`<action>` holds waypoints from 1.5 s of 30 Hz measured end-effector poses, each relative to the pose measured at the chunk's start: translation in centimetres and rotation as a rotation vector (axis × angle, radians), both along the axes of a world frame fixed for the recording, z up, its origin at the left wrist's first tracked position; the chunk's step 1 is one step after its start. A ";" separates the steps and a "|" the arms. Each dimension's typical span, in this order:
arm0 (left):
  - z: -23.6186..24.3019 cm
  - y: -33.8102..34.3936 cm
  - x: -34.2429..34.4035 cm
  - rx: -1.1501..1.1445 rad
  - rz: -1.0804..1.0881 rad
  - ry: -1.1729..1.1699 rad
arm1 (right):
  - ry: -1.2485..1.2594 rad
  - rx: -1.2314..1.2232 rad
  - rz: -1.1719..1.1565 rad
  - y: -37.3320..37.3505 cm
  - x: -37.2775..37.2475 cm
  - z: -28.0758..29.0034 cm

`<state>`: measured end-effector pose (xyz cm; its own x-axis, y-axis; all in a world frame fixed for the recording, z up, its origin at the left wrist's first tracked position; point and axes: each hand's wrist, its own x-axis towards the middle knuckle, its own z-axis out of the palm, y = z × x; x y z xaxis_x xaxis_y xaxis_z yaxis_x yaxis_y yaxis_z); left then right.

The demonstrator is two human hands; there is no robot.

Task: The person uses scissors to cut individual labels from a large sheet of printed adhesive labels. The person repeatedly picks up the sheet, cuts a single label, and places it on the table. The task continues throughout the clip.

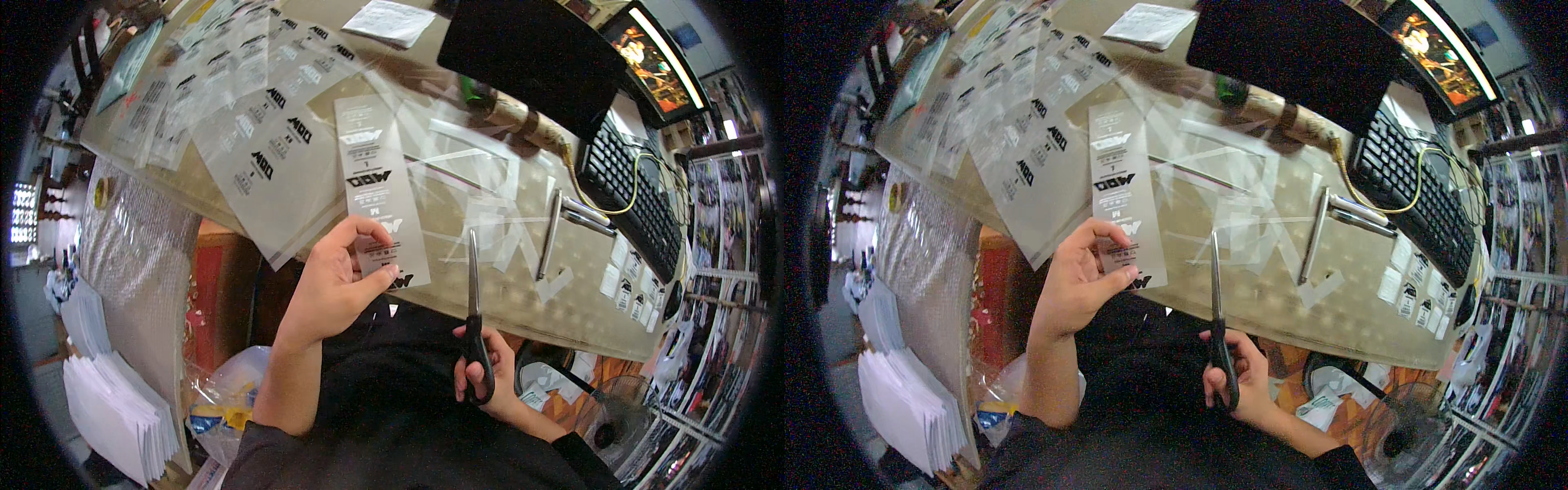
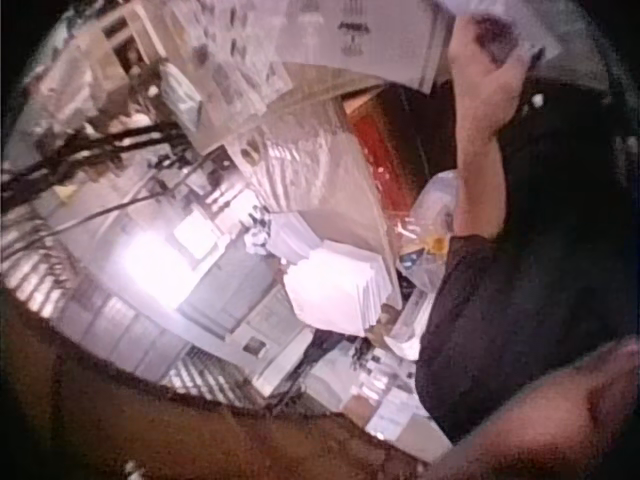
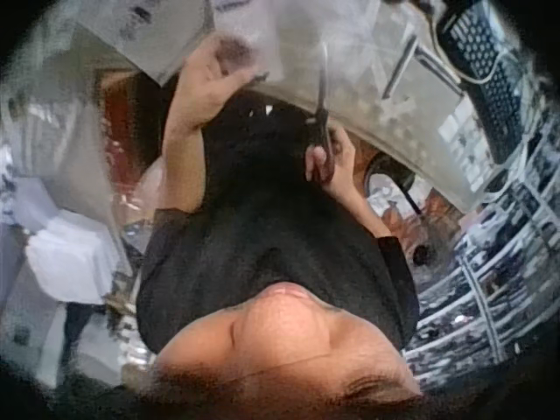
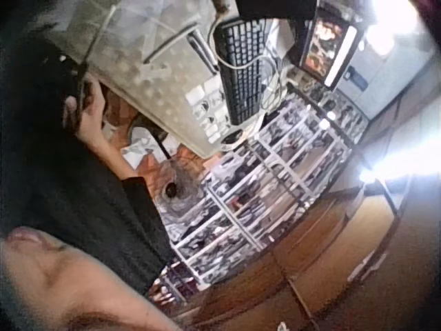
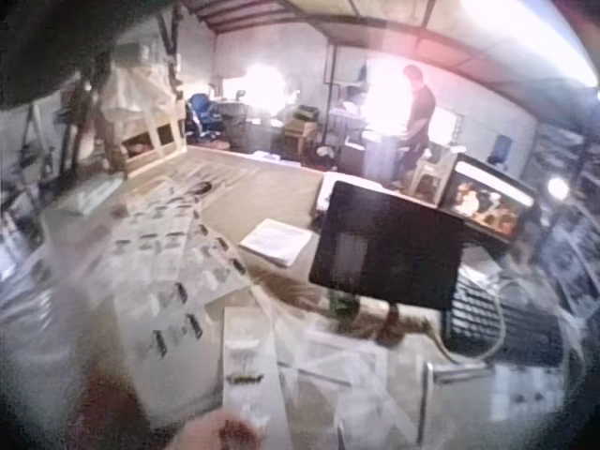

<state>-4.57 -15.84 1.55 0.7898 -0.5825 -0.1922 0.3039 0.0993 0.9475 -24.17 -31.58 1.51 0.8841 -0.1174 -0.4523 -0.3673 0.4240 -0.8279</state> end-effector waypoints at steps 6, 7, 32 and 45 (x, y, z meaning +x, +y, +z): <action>-0.1 0.6 -1.0 0.065 0.187 0.052 | -0.046 0.075 0.245 0.5 0.1 -0.2; -0.2 0.6 -1.2 0.082 0.195 0.056 | -0.057 0.075 0.251 0.9 0.0 -0.4; -1.1 0.3 -3.3 0.045 0.190 0.002 | 0.022 -0.192 0.296 3.2 3.5 -0.5; -1.5 0.1 -3.5 0.010 0.229 0.007 | -0.068 -0.205 0.208 3.8 2.8 -1.2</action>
